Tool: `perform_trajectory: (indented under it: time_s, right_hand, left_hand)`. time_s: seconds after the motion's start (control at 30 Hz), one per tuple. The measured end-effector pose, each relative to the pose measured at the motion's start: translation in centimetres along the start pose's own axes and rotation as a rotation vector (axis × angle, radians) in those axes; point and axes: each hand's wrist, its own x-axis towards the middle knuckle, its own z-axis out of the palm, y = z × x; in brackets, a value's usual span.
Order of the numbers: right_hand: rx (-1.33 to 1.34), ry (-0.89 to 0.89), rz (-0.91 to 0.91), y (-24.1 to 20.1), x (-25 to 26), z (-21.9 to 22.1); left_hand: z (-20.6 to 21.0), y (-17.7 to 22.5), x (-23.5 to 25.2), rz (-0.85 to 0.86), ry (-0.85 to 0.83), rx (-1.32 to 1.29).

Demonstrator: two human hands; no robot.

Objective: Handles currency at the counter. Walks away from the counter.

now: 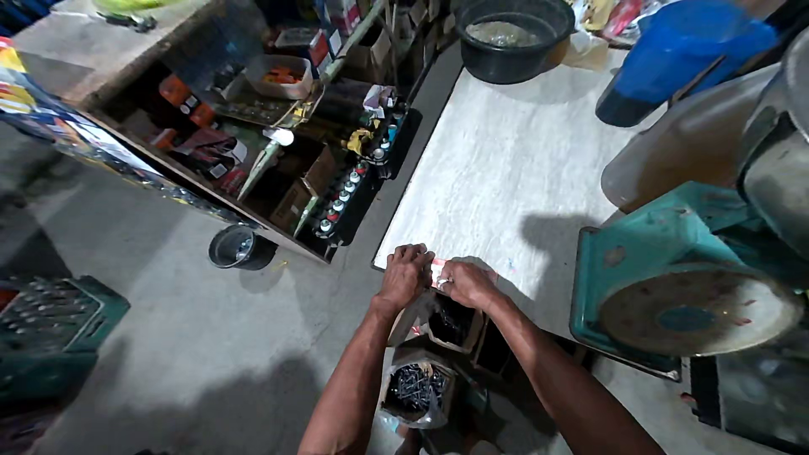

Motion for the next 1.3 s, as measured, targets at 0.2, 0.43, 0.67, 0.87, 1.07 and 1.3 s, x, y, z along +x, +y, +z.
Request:
perform_trajectory:
  time_s: [0.2, 0.43, 0.67, 0.87, 1.07, 1.3]
  right_hand:
    - [0.029, 0.006, 0.009, -0.3, 0.0, -0.2]
    - [0.164, 0.090, -0.094, 1.3, -0.8, 0.5]
    - [0.973, 0.423, -0.123, 6.5, -3.0, 2.0]
    - [1.331, 0.424, -0.118, 8.2, -4.4, 2.0]
    - [1.390, 0.307, -0.197, 9.9, -9.8, 4.8]
    - [1.210, 0.052, 0.012, 17.4, -20.7, 12.5]
  left_hand:
    - [0.8, 0.1, 0.1, 0.014, 0.066, -0.046]
    - [1.6, -0.1, 0.0, 0.010, 0.128, -0.141]
    - [1.2, 0.3, 0.0, -0.050, 0.157, -0.259]
    - [1.1, 1.3, -0.3, -0.119, 0.208, -0.319]
    - [-1.7, 6.1, -2.5, -0.126, 0.513, -0.583]
    - [-2.2, 14.6, -12.9, 0.080, 0.433, -0.533]
